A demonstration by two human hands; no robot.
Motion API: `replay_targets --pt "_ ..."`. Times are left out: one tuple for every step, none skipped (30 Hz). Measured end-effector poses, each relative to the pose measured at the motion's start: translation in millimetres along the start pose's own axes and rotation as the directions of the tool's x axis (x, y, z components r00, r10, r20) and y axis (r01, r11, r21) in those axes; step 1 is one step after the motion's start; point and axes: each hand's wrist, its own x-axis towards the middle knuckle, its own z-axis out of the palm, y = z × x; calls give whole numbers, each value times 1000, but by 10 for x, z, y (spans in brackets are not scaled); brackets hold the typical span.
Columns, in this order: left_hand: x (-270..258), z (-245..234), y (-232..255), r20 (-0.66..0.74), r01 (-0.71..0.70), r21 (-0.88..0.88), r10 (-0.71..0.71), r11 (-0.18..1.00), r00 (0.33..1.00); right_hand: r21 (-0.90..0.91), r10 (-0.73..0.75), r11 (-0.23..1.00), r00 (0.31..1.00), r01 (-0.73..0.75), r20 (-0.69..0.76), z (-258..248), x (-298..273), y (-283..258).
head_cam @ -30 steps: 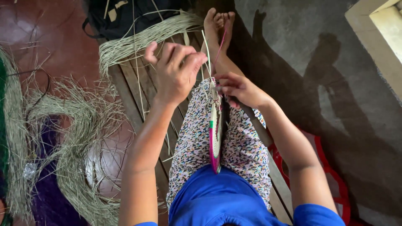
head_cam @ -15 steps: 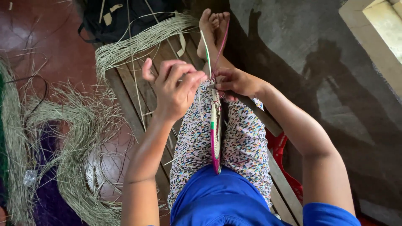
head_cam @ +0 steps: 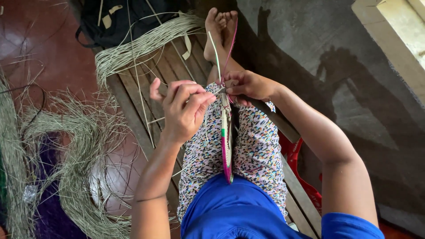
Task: Weaving natural fibers into a circular pattern using a thin needle-like tool.
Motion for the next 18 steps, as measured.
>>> replay_targets --pt "-4 -1 13 1 0 -1 0 1000 1000 1 0 1000 1000 0 -1 17 -3 -22" --pt "-5 -2 24 -3 -6 -10 6 1000 1000 -2 -6 1000 1000 6 7 33 -2 -48" --pt "-6 -5 35 -6 -13 -20 13 1000 1000 -5 -12 1000 1000 12 15 49 -2 -74" --pt "-28 2 38 -6 -13 -20 13 1000 1000 -5 -12 1000 1000 12 15 2 27 -9" --pt "-48 9 41 -6 -11 -38 11 999 1000 -10 -12 1000 1000 12 17 -46 56 57" --pt "-69 18 42 -7 -10 -56 9 998 1000 -15 -13 1000 1000 13 19 -96 86 122" --pt "-185 61 -10 -7 -11 -56 11 998 1000 -15 -14 1000 1000 14 19 -99 83 115" --pt "-304 102 -58 2 -9 -28 9 1000 1000 -28 -7 1000 1000 7 15 -97 75 112" --pt "-422 143 -106 11 -7 -1 7 1000 1000 -40 1 999 1000 0 12 -96 68 109" --pt "-446 151 -112 11 -7 -2 7 1000 1000 -40 0 999 1000 0 11 -81 58 76" --pt "-470 158 -118 3 12 -9 -12 1000 1000 -33 23 999 1000 -23 11 -65 48 44" --pt "-494 163 -122 -5 33 -17 -33 999 999 -27 46 999 999 -46 13 -48 39 10" --pt "-508 170 -114 -5 33 -17 -33 999 999 -27 46 999 999 -46 12 -60 51 42" --pt "-518 176 -110 3 50 -36 -50 998 999 -35 31 999 1000 -31 1 -73 66 69" --pt "-528 181 -105 12 68 -54 -67 996 998 -44 16 999 1000 -16 -10 -85 81 95" --pt "-529 191 -89 11 67 -53 -66 996 998 -45 14 999 1000 -15 -9 -75 78 97" --pt "-530 199 -72 21 83 -84 -81 993 996 -41 -3 999 1000 3 -6 -63 74 98" --pt "-530 204 -56 31 99 -113 -96 989 995 -37 -21 999 1000 21 -2 -51 76 96"
